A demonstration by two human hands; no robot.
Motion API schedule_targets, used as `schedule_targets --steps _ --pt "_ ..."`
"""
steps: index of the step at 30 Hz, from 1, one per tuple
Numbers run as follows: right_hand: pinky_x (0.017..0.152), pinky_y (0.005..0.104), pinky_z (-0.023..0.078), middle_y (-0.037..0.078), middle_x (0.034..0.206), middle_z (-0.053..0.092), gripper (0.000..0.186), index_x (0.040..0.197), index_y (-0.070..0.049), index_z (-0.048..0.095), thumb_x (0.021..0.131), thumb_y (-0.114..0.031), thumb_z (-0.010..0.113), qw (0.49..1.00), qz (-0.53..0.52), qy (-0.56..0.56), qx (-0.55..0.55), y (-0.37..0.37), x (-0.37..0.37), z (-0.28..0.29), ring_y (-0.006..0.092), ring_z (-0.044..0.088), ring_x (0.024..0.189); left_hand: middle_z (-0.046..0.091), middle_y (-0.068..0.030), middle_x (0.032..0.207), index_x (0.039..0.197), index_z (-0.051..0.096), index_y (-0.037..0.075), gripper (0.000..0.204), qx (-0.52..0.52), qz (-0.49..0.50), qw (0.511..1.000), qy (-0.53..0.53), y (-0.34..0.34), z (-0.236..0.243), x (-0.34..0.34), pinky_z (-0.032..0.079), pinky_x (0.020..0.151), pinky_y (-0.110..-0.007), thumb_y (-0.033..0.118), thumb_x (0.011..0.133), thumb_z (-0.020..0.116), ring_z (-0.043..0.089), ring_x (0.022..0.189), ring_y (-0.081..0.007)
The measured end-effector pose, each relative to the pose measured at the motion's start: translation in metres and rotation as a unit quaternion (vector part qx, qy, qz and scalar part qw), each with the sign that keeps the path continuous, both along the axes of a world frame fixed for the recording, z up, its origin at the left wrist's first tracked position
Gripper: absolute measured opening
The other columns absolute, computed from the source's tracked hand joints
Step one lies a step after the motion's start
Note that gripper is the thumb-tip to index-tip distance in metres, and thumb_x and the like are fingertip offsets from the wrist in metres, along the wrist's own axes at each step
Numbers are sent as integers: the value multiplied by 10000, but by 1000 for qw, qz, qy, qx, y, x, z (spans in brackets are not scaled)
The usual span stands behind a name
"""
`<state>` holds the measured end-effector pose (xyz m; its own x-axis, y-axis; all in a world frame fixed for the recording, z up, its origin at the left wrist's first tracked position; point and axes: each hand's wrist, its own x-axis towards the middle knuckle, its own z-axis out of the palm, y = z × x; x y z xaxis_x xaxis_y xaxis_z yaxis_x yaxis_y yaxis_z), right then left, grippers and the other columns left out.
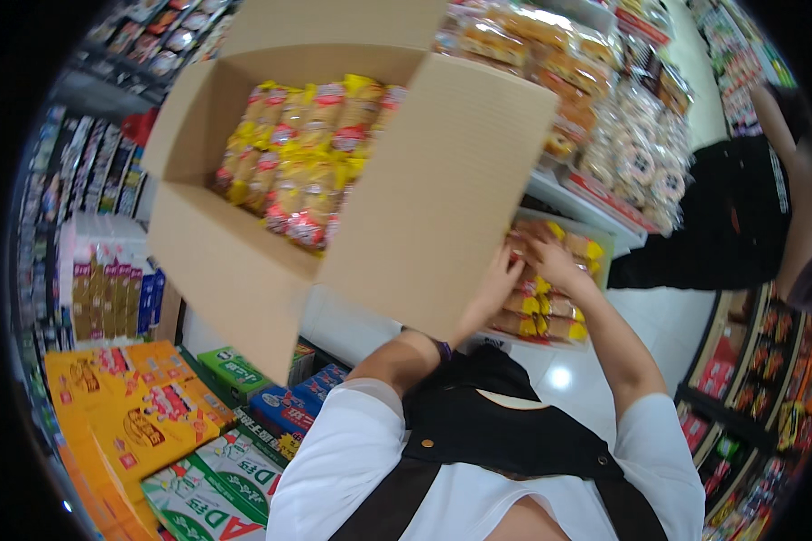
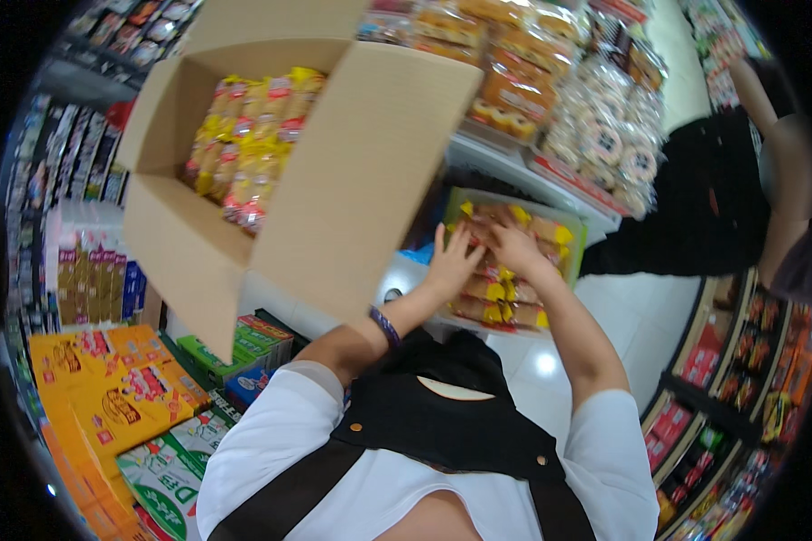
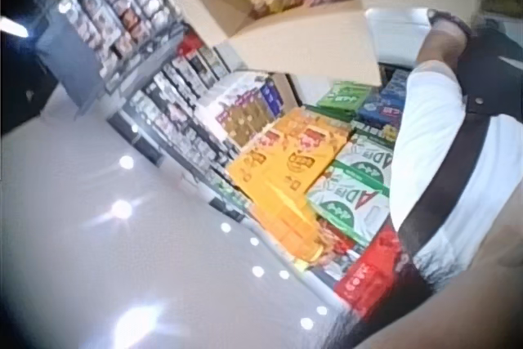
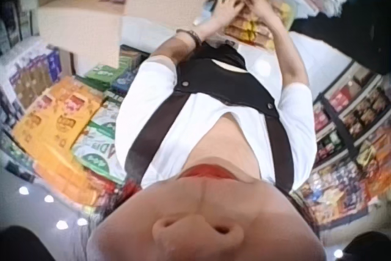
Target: The person unpacks yellow-wrapped snack packs from a cardboard box and arranges them into a green tray on a supermarket shelf. They repeatedly transfer packs from the box to the tray, adjust the arrangement, and briefly handle a dark snack bag before returning to restocking.
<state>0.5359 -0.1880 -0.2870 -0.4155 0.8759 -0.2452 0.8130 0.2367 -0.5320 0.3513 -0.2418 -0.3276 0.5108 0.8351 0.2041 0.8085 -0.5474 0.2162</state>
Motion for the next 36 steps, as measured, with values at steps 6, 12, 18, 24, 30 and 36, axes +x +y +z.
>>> schedule_targets --steps 6,12,18,24,30,36 --pt "842 298 492 89 1125 630 358 1299 -87 553 951 -171 582 934 -228 247 123 10 52 151 145 589 985 524 -222 1293 1278 505 3 402 -395 -195 835 -330 -69 270 -85 436 997 -380 185 932 601 514 1194 -389" --pt "977 301 450 103 1183 625 316 1256 7 557 954 -82 522 923 -33 335 185 15 -65 377 154 586 1107 695 -115 902 1020 674 -8 205 -306 -88 835 -448 -92 437 -236 509 793 -314 156 914 612 671 868 -245" --pt "1073 375 373 102 1403 471 643 1397 -124 423 795 -2 613 904 325 -35 275 121 -244 367 267 423 1317 694 -176 924 999 668 -79 626 -260 143 949 -106 71 407 -290 515 751 -309 517 807 691 675 840 -222" --pt "1129 491 274 36 1511 335 908 1480 -279 265 725 -69 723 755 447 -358 319 171 -324 304 271 317 1396 612 -256 1179 1126 617 -114 1138 -331 148 924 121 133 339 -269 480 919 -368 794 453 751 608 1086 -306" --pt "1064 474 329 56 1410 431 802 1468 -276 309 775 -158 694 739 445 -424 278 166 -328 319 252 414 1303 579 -212 1278 1209 597 -65 1199 -388 139 909 61 137 337 -270 452 974 -339 812 406 747 575 1171 -284" --pt "1046 436 345 140 1296 490 956 1371 -159 406 525 -213 848 732 468 -388 307 169 -319 340 305 448 1240 573 -260 1252 1191 549 -166 1263 -424 148 893 -38 129 367 -284 479 922 -338 790 398 770 598 1130 -293"
